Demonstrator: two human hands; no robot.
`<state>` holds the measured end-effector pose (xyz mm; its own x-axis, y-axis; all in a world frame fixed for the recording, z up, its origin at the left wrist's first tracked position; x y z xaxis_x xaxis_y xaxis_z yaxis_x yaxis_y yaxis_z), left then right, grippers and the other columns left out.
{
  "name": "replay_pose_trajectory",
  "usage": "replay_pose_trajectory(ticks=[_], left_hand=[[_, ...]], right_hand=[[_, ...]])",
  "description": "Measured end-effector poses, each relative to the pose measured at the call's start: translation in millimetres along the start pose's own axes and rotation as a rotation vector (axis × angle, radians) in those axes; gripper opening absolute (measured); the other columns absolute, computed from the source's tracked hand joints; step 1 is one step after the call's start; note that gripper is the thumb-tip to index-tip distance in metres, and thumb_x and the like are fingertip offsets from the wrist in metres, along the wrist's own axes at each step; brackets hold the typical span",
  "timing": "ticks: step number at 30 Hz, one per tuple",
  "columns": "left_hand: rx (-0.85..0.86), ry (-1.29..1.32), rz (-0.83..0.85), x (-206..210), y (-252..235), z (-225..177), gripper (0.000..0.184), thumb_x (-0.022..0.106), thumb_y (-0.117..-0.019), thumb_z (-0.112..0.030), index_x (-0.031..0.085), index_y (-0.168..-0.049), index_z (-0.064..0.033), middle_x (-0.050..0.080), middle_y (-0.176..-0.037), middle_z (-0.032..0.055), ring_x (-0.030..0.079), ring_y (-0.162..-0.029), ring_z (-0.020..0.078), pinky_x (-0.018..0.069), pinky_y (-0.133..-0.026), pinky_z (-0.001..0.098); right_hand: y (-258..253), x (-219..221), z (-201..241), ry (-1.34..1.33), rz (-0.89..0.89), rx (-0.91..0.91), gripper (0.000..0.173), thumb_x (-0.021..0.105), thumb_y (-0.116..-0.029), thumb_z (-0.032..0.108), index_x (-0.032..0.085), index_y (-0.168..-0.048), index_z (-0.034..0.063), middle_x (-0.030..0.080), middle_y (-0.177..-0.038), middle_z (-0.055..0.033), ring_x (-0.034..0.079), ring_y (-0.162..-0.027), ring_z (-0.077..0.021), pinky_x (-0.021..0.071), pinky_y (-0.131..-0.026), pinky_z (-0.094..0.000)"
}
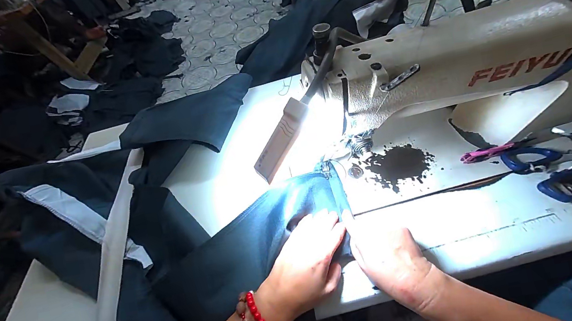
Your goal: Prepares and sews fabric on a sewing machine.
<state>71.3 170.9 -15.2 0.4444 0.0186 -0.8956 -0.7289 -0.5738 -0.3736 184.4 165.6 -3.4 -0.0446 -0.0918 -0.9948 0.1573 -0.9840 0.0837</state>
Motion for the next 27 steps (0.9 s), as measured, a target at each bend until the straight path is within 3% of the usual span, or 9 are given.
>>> replay_pose_trajectory(ticks=[11,15,18,20,22,27], left_hand=[[0.016,-0.018,-0.008,-0.7,0.9,-0.1,0.046,0.057,-0.0839,-0.014,0.070,-0.126,-0.0016,0.068,-0.133,0.0158,0.062,-0.128,0.0321,0.0470,-0.109,0.0457],[0.032,-0.021,-0.028,-0.4,-1.9,2.1,0.044,0.055,-0.0854,-0.014,0.071,-0.124,-0.0015,0.069,-0.132,0.0156,0.063,-0.127,0.0323,0.0479,-0.108,0.0459],[0.018,-0.005,0.009,1.2,-8.9,9.1,0.044,0.054,-0.0865,-0.015,0.070,-0.125,-0.0003,0.067,-0.134,0.0174,0.062,-0.128,0.0343,0.0469,-0.108,0.0485],[-0.017,0.015,0.058,2.5,-13.1,15.2,0.046,0.053,-0.0874,-0.015,0.068,-0.128,-0.0011,0.065,-0.138,0.0172,0.059,-0.132,0.0344,0.0440,-0.111,0.0492],[-0.030,0.018,0.061,2.6,-16.5,19.5,0.046,0.052,-0.0885,-0.016,0.068,-0.129,-0.0011,0.064,-0.138,0.0174,0.058,-0.133,0.0346,0.0428,-0.112,0.0493],[-0.046,0.028,0.062,4.8,-22.3,30.1,0.048,0.050,-0.0899,-0.016,0.066,-0.132,-0.0002,0.063,-0.140,0.0185,0.057,-0.134,0.0357,0.0423,-0.112,0.0524]], right_hand=[[-1.0,-3.4,6.3,0.052,0.210,0.049,0.045,0.045,-0.1027,0.010,0.053,-0.146,-0.0025,0.071,-0.093,-0.0163,0.071,-0.087,-0.0316,0.0537,-0.069,-0.0409],[-4.1,-3.9,5.8,0.066,0.158,0.036,0.045,0.047,-0.1013,0.009,0.055,-0.144,-0.0027,0.071,-0.091,-0.0155,0.071,-0.082,-0.0294,0.0525,-0.064,-0.0385],[-13.1,-6.5,3.4,0.031,0.234,0.059,0.046,0.042,-0.1040,0.009,0.050,-0.148,-0.0021,0.070,-0.109,-0.0189,0.070,-0.094,-0.0310,0.0533,-0.073,-0.0398],[-19.8,-6.7,1.5,0.038,0.204,0.053,0.047,0.042,-0.1027,0.005,0.050,-0.149,-0.0021,0.069,-0.114,-0.0198,0.070,-0.096,-0.0310,0.0544,-0.072,-0.0394],[-25.9,-6.0,0.2,0.052,0.228,0.064,0.048,0.040,-0.1031,0.004,0.048,-0.150,-0.0006,0.067,-0.119,-0.0198,0.068,-0.104,-0.0313,0.0540,-0.077,-0.0401],[-37.8,-4.4,-2.6,0.069,0.189,0.042,0.046,0.043,-0.1015,0.006,0.053,-0.146,-0.0010,0.069,-0.114,-0.0205,0.068,-0.106,-0.0334,0.0528,-0.081,-0.0440]])
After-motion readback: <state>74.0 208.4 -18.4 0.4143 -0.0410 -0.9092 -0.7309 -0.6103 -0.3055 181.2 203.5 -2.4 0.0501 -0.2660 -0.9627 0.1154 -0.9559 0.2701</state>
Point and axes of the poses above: each hand's wrist, its own y-axis away from the middle knuckle, its own x-axis out of the palm, z = x × y, the point moved 6 cm from there along -y, towards the middle knuckle
